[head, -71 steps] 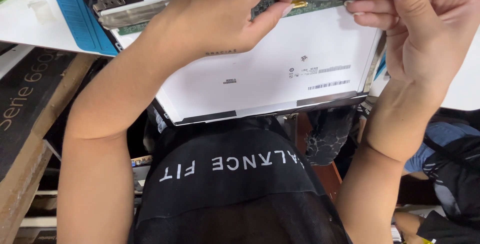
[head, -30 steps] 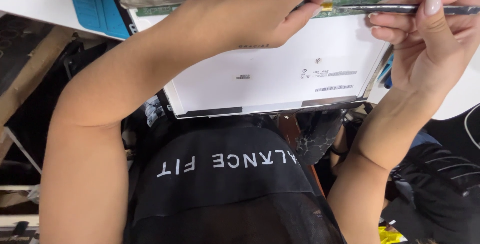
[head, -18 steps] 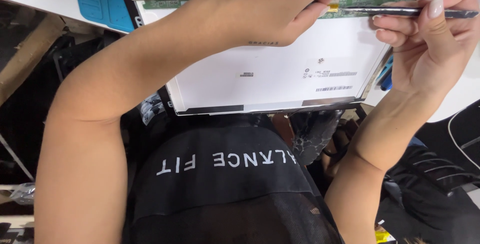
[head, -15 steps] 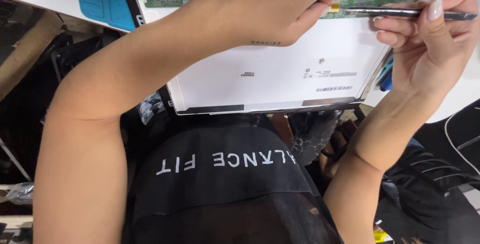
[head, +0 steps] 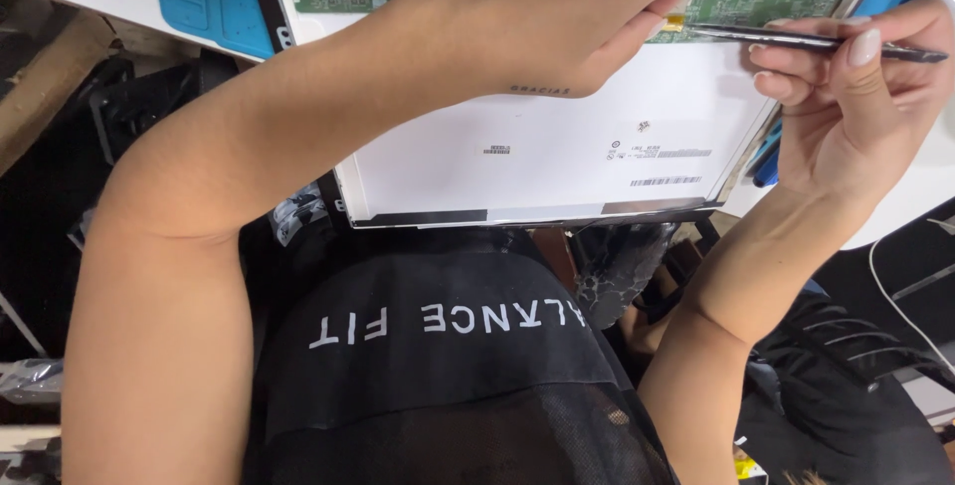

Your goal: Disconnecting a ribbon cable from a laptop LCD screen by peeling back adhesive tape and using tweezers.

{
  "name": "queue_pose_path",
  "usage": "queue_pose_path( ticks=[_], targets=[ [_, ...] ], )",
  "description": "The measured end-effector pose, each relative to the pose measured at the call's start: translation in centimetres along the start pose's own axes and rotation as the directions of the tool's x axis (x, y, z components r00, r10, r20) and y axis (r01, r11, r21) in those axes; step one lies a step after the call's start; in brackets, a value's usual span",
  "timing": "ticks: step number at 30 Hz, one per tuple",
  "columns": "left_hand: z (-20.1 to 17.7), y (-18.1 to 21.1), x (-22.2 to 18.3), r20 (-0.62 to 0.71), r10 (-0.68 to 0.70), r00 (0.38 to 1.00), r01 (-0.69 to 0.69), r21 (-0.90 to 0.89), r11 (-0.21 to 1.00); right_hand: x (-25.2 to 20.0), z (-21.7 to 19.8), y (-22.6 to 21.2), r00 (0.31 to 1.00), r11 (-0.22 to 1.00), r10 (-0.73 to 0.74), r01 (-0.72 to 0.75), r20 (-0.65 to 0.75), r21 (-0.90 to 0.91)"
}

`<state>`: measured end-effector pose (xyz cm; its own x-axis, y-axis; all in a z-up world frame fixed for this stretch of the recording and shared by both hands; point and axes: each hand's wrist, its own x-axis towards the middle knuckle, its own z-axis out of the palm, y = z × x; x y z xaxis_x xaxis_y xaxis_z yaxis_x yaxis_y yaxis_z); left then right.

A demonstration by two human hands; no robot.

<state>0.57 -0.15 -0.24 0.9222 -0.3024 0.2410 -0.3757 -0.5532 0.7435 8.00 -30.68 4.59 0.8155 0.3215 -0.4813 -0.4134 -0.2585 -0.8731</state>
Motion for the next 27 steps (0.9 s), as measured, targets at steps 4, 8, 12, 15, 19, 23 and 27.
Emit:
queue_pose_path(
  ticks=[4,8,12,15,19,23,27],
  targets=[
    [-0.02,0.02,-0.06,-0.001,-0.002,1.0,0.002,0.001,1.0,-0.02,-0.41,0.22,1.0,1.0,0.004,-0.004,0.022,0.0],
    [-0.01,0.06,-0.12,-0.026,0.009,1.0,-0.007,0.072,0.997,0.06,-0.71,0.45,1.0,1.0,0.007,-0.007,0.02,0.014],
    [0.02,0.0,-0.09,-0.004,0.0,1.0,0.0,0.034,0.999,0.04,-0.4,0.3,1.0,1.0,0.011,-0.011,0.003,0.02],
    [0.16,-0.06,-0.07,-0.007,0.009,1.0,-0.009,0.06,0.998,-0.03,-0.23,0.21,1.0,1.0,0.006,-0.006,-0.006,0.015],
    [0.36,-0.21,-0.12,-0.034,0.032,0.999,-0.029,0.088,0.996,-0.09,0.06,0.09,1.0,1.0,0.006,-0.006,-0.016,0.004],
    [-0.03,-0.01,-0.23,0.002,0.025,1.0,-0.025,0.016,1.0,-0.06,-0.03,0.1,1.0,1.0,0.016,-0.015,-0.022,0.011],
    [-0.34,0.04,-0.09,0.037,0.005,0.999,-0.002,-0.081,0.997,0.02,-0.09,0.04,1.0,1.0,0.009,-0.009,-0.017,0.02]
  ],
)
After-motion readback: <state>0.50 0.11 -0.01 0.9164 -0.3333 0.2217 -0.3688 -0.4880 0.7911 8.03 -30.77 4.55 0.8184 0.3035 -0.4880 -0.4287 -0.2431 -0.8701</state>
